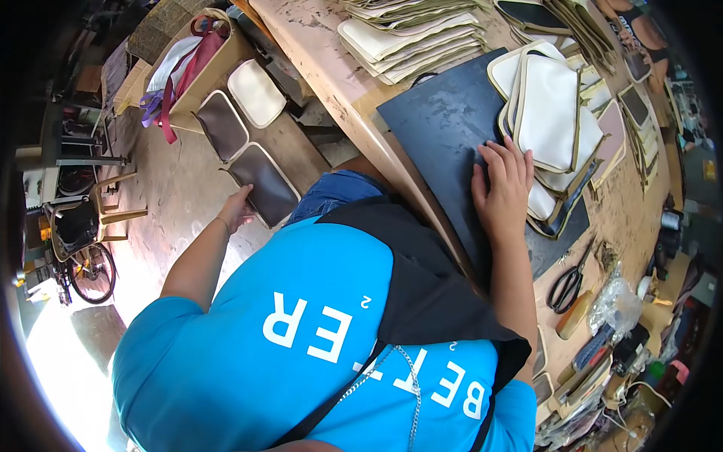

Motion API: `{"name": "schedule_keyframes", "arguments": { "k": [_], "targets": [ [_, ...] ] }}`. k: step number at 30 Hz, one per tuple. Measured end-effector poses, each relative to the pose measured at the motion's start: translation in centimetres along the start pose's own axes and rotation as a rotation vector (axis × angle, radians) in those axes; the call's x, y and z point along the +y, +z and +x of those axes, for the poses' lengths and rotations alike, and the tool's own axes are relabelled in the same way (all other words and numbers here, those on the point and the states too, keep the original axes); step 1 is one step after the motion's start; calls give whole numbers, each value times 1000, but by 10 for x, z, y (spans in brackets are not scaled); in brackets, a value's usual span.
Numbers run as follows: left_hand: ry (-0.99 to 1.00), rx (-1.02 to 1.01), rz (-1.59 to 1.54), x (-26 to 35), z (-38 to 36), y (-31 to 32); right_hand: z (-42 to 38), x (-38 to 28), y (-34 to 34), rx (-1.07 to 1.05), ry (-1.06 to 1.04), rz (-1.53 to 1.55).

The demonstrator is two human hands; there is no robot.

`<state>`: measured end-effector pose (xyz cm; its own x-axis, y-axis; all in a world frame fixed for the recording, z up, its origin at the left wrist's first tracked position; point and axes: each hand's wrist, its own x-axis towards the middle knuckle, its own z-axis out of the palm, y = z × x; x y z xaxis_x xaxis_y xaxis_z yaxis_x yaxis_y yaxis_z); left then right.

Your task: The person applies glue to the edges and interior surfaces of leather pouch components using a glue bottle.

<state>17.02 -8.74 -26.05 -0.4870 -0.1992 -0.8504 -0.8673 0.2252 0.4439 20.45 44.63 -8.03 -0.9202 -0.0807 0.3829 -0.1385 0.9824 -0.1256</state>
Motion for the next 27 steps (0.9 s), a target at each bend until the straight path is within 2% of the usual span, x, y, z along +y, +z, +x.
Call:
{"name": "schedule_keyframes", "arguments": {
  "k": [2, 5, 8, 11, 14, 17, 20, 23, 24, 26, 27],
  "targets": [
    [-13, 108, 226, 11, -14, 3, 0, 0, 0, 3, 2, 4],
    [43, 90, 519, 19, -8, -7, 0, 0, -1, -7, 7, 0],
    [-28, 44, 362, 27, -16, -11, 0, 0, -2, -12, 11, 8],
    [-165, -108, 56, 20, -5, -20, -1, 1, -1, -16, 12, 11],
    [-266, -194, -44, 20, -16, -28, 0, 0, -1, -21, 20, 10],
    [-349, -247, 12, -3, 9, -50, -1, 0, -1, -15, 19, 13],
    [-37, 397, 508, -42, 63, -49, 1, 0, -1, -2, 14, 20],
    [365, 829, 619, 15, -35, 6, 1, -1, -2, 3, 14, 27],
    [424, 819, 668, 30, -47, 17, 1, -1, -3, 3, 16, 28],
    [722, 801, 675, 49, -50, 39, 0, 0, -2, 3, 23, 34],
    [995, 722, 690, 58, -39, 45, 0, 0, -3, -3, 27, 34]
  ]
}}
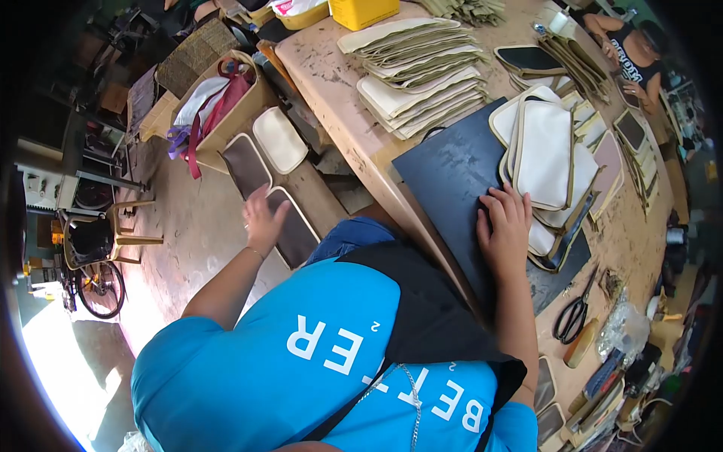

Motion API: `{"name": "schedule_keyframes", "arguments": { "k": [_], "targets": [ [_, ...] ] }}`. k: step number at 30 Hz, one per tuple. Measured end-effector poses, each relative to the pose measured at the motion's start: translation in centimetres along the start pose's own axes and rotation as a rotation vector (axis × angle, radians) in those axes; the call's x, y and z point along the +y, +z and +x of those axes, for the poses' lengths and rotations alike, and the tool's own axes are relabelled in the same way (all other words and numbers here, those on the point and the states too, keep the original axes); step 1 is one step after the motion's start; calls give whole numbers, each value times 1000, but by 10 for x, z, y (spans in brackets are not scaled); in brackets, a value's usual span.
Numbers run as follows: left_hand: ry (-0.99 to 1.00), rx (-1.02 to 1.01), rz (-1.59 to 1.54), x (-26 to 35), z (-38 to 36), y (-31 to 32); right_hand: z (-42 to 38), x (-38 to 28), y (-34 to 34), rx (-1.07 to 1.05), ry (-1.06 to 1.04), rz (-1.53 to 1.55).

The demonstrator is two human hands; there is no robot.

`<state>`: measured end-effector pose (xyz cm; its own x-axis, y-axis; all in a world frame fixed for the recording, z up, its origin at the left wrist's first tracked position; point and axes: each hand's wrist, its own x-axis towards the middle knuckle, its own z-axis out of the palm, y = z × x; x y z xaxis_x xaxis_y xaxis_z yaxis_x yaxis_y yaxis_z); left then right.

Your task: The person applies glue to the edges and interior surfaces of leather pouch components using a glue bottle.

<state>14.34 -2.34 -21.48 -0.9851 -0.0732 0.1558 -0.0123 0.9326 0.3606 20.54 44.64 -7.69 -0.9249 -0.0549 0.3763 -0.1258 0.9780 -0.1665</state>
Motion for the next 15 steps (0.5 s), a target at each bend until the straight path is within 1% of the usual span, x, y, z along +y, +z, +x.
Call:
{"name": "schedule_keyframes", "arguments": {
  "k": [1, 2, 3, 5, 7, 9, 12, 15],
  "targets": [
    [72, -72, -86, 40, 12, -17, 0, -1, -1, -7, 5, 0],
    [247, -30, -82, 63, 22, -15, 0, -1, -2, -14, 11, 1],
    [352, -68, -136, 104, 32, -36, 0, -1, -2, -8, 7, 4],
    [578, -37, 107, 165, 46, -56, -1, -2, -3, -3, 15, 15],
    [816, 44, 155, 211, 54, -51, -2, -3, -5, 2, 24, 25],
    [1129, 86, 272, 245, 59, -41, -2, -2, -5, 4, 23, 32],
    [1303, -54, 677, 289, 44, -24, -2, -1, -5, 16, 16, 37],
    [1382, -153, 923, 317, 42, -36, -3, -1, -5, 18, 24, 45]
  ]
}}
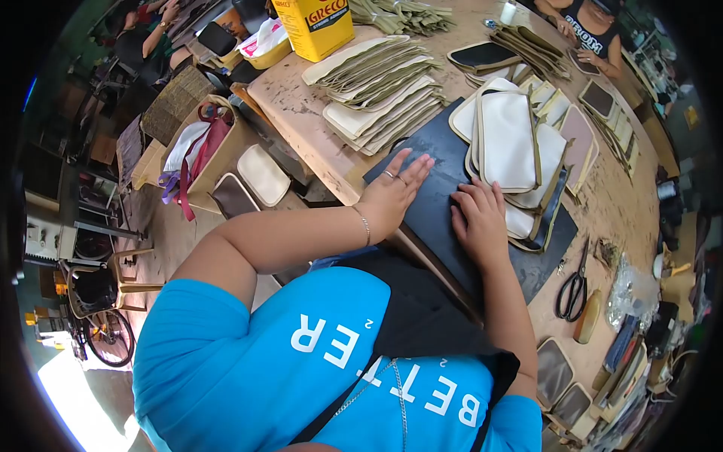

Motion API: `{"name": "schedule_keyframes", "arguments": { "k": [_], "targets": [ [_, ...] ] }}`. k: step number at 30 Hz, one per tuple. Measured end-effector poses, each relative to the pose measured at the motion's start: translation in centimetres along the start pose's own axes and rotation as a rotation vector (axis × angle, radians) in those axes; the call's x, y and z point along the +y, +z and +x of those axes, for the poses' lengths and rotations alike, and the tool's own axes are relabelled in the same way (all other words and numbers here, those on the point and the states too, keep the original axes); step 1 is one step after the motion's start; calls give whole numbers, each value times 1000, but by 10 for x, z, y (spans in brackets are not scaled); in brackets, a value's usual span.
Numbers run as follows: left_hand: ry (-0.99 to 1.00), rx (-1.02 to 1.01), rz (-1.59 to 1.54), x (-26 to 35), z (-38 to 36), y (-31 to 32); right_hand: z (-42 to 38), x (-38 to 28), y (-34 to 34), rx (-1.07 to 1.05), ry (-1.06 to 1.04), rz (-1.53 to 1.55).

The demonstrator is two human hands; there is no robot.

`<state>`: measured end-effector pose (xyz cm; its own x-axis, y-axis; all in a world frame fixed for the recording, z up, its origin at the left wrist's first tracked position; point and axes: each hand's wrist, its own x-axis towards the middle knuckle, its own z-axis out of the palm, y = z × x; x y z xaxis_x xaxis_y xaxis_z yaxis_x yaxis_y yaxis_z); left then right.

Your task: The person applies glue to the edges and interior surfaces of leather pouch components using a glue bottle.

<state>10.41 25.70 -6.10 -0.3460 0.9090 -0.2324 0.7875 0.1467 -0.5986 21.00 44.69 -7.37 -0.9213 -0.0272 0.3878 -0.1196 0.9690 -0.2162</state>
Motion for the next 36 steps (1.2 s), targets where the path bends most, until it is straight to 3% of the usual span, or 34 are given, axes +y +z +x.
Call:
{"name": "schedule_keyframes", "arguments": {
  "k": [3, 9, 12, 15, 17, 20, 22, 24, 26, 29, 32, 36],
  "targets": [
    [16, -17, 120, 4, 0, -4, 0, 0, -1, 3, 3, 10],
    [34, 126, 73, 20, -28, -1, 0, 2, 0, 6, 5, 24],
    [112, 221, -93, 21, -39, 6, 0, 3, 0, 7, -2, 27],
    [356, 141, -653, -18, -38, -5, 0, 5, -1, 11, -11, 29],
    [112, 440, -767, -46, -16, 2, 0, 5, -2, 5, -4, 28],
    [-345, 817, -602, -115, 27, 22, 0, 5, -2, 9, -4, 36],
    [-659, 665, -904, -169, 44, 46, 0, 4, -4, -23, 19, 44],
    [-878, 685, -643, -206, 65, 111, -1, 3, -4, -28, 30, 49],
    [-963, 76, -960, -235, 75, 150, -1, 3, -4, -2, 22, 49],
    [-901, 44, -857, -250, 79, 197, -1, 3, -3, 10, 18, 43],
    [-890, 200, -873, -250, 74, 172, -2, 3, -3, -10, 39, 65],
    [-802, 477, -1478, -225, 62, 91, 5, 7, -8, -100, 101, 164]
  ]
}}
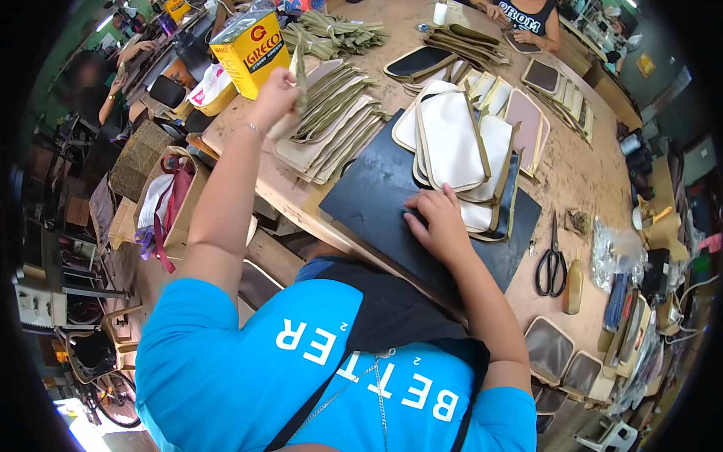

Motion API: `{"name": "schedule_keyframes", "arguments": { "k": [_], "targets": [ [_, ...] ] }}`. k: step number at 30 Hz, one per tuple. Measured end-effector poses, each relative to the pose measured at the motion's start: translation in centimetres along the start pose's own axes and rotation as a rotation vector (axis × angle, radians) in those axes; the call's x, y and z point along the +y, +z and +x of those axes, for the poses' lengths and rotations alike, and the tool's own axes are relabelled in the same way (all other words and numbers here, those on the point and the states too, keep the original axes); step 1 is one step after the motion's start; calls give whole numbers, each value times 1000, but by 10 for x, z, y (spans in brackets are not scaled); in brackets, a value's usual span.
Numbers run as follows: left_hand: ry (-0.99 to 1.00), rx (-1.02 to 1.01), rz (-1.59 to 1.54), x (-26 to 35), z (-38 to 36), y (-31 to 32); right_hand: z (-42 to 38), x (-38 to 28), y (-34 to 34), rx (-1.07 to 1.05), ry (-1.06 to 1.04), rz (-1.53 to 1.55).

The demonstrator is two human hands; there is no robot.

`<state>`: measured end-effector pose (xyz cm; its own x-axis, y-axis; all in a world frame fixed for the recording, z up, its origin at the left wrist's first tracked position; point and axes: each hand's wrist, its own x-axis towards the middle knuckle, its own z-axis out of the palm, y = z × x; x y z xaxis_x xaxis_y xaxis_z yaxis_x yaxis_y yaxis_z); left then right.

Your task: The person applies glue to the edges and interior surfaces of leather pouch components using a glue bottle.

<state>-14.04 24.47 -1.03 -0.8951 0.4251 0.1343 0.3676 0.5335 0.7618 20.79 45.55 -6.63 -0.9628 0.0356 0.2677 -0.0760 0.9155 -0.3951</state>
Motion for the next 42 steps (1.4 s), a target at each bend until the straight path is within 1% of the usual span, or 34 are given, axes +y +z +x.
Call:
{"name": "schedule_keyframes", "arguments": {
  "k": [1, 3, 4, 5, 7, 8, 9, 10, 11, 12, 13, 14, 15, 17, 20, 21, 22, 23, 24, 25, 26, 27, 28, 29, 31, 33, 34, 35, 36, 37, 38, 39, 40, 42],
  "targets": [
    [23, -20, -159, 20, -20, 8, 3, -8, -6, 45, 53, 147],
    [82, -261, -590, 70, -80, 20, 11, -35, -17, 133, 162, 440],
    [130, -343, -736, 81, -104, 38, 14, -40, -13, 206, 96, 468],
    [182, -425, -883, 90, -125, 53, 15, -49, -17, 187, 120, 435],
    [193, -583, -971, 106, -164, 73, 16, -69, -34, 156, 170, 368],
    [191, -612, -932, 109, -175, 79, 11, -68, -35, 209, 137, 200],
    [189, -641, -894, 110, -180, 82, 4, -66, -37, 193, 112, 119],
    [164, -665, -786, 111, -180, 79, -4, -62, -40, 175, 86, 37],
    [224, -637, -691, 110, -182, 76, -10, -59, -42, 157, 59, -45],
    [282, -607, -596, 109, -184, 74, -16, -56, -44, 157, -5, -53],
    [339, -578, -501, 109, -187, 75, -21, -56, -45, 143, -23, -85],
    [443, -545, -467, 105, -190, 81, -27, -58, -47, 130, -39, -116],
    [591, -527, -327, 104, -196, 81, -33, -60, -49, 117, -56, -148],
    [646, -471, -234, 106, -206, 87, -38, -64, -52, 135, -86, -166],
    [623, -311, -165, 105, -193, 91, -45, -66, -54, 156, -177, -161],
    [586, -216, -36, 103, -183, 90, -48, -70, -55, 139, -218, -166],
    [560, -248, -71, 96, -173, 89, -50, -71, -57, 124, -261, -171],
    [538, -281, -105, 90, -167, 88, -51, -70, -58, 141, -231, -156],
    [568, -269, -114, 94, -168, 84, -52, -69, -59, 157, -196, -141],
    [647, -217, -122, 99, -173, 83, -54, -68, -59, 172, -162, -125],
    [723, -162, -130, 106, -181, 84, -56, -63, -59, 250, -110, -117],
    [800, -104, -137, 115, -189, 82, -58, -61, -62, 260, -54, -91],
    [897, -248, -236, 129, -198, 76, -60, -60, -65, 271, 1, -63],
    [943, -460, -394, 133, -206, 79, -62, -60, -69, 280, 56, -34],
    [968, -524, -227, 142, -227, 82, -67, -61, -77, 203, 96, 41],
    [917, -550, -129, 136, -224, 92, -74, -58, -85, 84, 147, 114],
    [878, -582, -56, 128, -215, 98, -80, -48, -92, 124, 81, 102],
    [841, -613, 16, 123, -207, 102, -91, -36, -100, 166, 211, 107],
    [860, -534, -13, 123, -201, 100, -105, -23, -110, 209, 342, 110],
    [759, -525, -63, 125, -198, 96, -121, -6, -123, 279, 455, -93],
    [657, -518, -112, 131, -195, 87, -142, 22, -132, 322, 630, -176],
    [552, -511, -160, 132, -192, 81, -166, 40, -139, 319, 791, -384],
    [434, -626, -371, 126, -186, 80, -188, 50, -143, 310, 948, -594],
    [389, -616, -817, 133, -183, 80, -218, 60, -144, 162, 1103, -603]
  ]
}}
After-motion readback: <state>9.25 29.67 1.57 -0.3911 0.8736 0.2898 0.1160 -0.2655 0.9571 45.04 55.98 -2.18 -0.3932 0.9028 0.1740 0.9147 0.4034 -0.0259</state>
